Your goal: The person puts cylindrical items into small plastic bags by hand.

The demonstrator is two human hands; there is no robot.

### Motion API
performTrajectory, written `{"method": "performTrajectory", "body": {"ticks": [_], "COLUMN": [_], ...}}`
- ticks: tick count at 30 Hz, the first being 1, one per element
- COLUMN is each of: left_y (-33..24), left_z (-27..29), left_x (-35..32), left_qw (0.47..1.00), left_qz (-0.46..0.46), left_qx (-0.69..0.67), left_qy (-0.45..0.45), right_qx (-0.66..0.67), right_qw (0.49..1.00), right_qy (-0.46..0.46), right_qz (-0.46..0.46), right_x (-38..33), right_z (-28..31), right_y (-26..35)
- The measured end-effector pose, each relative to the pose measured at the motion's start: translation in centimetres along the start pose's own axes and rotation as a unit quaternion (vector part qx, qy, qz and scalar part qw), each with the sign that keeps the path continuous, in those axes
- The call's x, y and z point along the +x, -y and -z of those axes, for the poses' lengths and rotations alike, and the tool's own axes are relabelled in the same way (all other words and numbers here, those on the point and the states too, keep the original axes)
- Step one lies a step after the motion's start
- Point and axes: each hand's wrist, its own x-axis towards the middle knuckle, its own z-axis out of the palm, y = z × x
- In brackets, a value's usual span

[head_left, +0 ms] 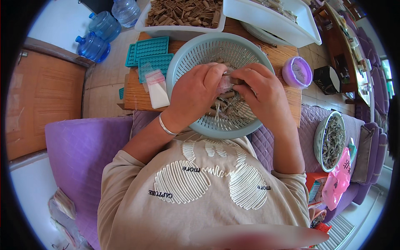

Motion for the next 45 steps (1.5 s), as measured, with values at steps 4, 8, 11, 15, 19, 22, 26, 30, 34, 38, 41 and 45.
{"method": "performTrajectory", "body": {"ticks": [4, 8, 11, 15, 19, 22, 26, 30, 34, 38, 41, 45], "left_y": [-0.7, -0.6, -0.7, -0.3, 0.1, 0.4, 0.4, 0.7, 1.3, 1.2, 1.2, 1.0], "left_z": [1.0, 1.4, 1.6, 1.3, 0.4, -0.5, -0.6, -0.3, -0.7, -0.1, -0.1, 0.1], "left_x": [0.3, 0.5, 0.4, 0.3, -0.2, -0.8, -1.0, -0.7, -0.9, -0.8, -0.8, -0.7], "left_qw": [0.986, 0.974, 0.961, 0.935, 0.918, 0.901, 0.846, 0.823, 0.861, 0.835, 0.840, 0.808], "left_qz": [0.110, 0.132, 0.165, 0.212, 0.225, 0.224, 0.275, 0.300, 0.223, 0.258, 0.248, 0.273], "left_qx": [-0.076, -0.156, -0.199, -0.264, -0.315, -0.367, -0.450, -0.470, -0.444, -0.467, -0.459, -0.509], "left_qy": [0.103, 0.095, 0.096, 0.107, 0.080, 0.063, 0.083, 0.108, 0.107, 0.135, 0.147, 0.119], "right_qx": [0.011, 0.054, 0.028, 0.031, 0.063, 0.097, 0.237, 0.341, 0.377, 0.371, 0.387, 0.403], "right_qw": [0.999, 0.998, 0.999, 0.999, 0.998, 0.990, 0.948, 0.898, 0.888, 0.890, 0.884, 0.875], "right_qy": [0.029, -0.011, -0.019, -0.040, -0.031, 0.006, -0.032, -0.032, -0.040, -0.066, -0.075, -0.080], "right_qz": [-0.023, -0.043, 0.011, 0.020, -0.011, -0.099, -0.209, -0.277, -0.261, -0.257, -0.252, -0.257], "right_x": [0.6, 0.6, 0.5, 0.3, 0.2, 0.3, 0.1, 0.1, -0.1, -0.1, 0.0, -0.3], "right_z": [-0.3, -0.8, -1.3, -1.7, -1.9, -1.9, -2.3, -2.2, -2.2, -2.1, -2.1, -2.0], "right_y": [-0.3, -0.9, -1.8, -1.9, -2.4, -2.7, -3.4, -3.1, -3.6, -3.4, -3.0, -3.0]}}
